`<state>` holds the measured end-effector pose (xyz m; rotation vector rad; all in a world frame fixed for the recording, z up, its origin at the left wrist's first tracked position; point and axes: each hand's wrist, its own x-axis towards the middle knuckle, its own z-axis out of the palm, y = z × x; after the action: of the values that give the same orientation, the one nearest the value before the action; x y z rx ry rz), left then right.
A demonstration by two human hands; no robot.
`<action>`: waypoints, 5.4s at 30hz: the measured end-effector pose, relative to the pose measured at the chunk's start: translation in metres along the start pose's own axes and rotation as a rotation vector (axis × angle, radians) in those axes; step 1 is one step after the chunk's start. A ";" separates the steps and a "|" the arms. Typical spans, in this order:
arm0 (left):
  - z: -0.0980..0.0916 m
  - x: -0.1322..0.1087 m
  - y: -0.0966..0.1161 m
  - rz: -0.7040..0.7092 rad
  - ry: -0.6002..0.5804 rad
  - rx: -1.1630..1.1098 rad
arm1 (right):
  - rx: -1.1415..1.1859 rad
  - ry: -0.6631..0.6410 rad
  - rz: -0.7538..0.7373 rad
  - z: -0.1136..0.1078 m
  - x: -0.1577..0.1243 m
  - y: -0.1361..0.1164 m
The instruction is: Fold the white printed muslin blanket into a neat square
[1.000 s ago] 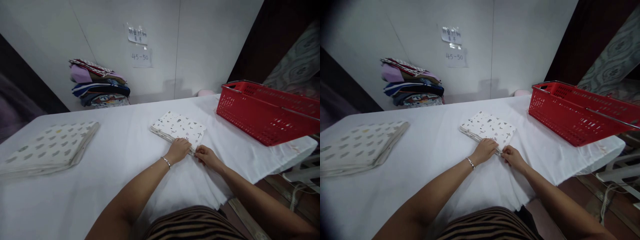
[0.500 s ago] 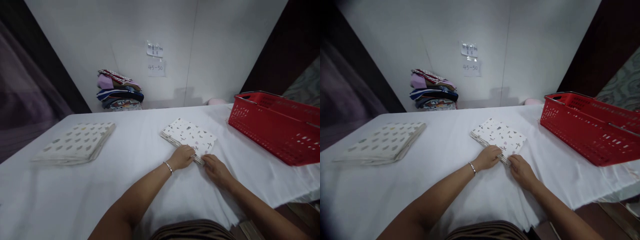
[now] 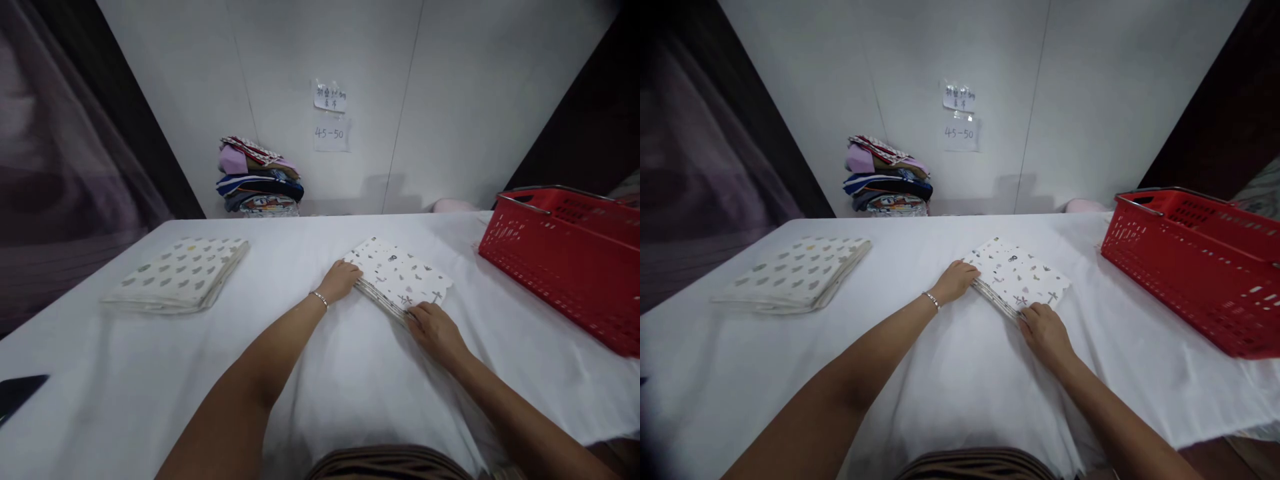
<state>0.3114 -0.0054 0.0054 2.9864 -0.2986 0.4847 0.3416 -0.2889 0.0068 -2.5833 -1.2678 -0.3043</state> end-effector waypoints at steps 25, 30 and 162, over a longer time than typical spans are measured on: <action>0.011 0.000 0.004 0.131 0.032 0.088 | -0.068 -0.018 -0.039 0.003 0.005 -0.010; 0.004 -0.004 0.005 0.132 -0.001 0.011 | -0.077 0.003 -0.084 0.004 0.002 -0.012; -0.032 -0.045 0.041 -0.475 0.036 -0.120 | 0.363 -0.013 0.071 -0.015 0.012 0.034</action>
<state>0.2509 -0.0336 0.0241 2.7884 0.3657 0.4432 0.3747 -0.3053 0.0201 -2.3145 -1.1137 -0.0379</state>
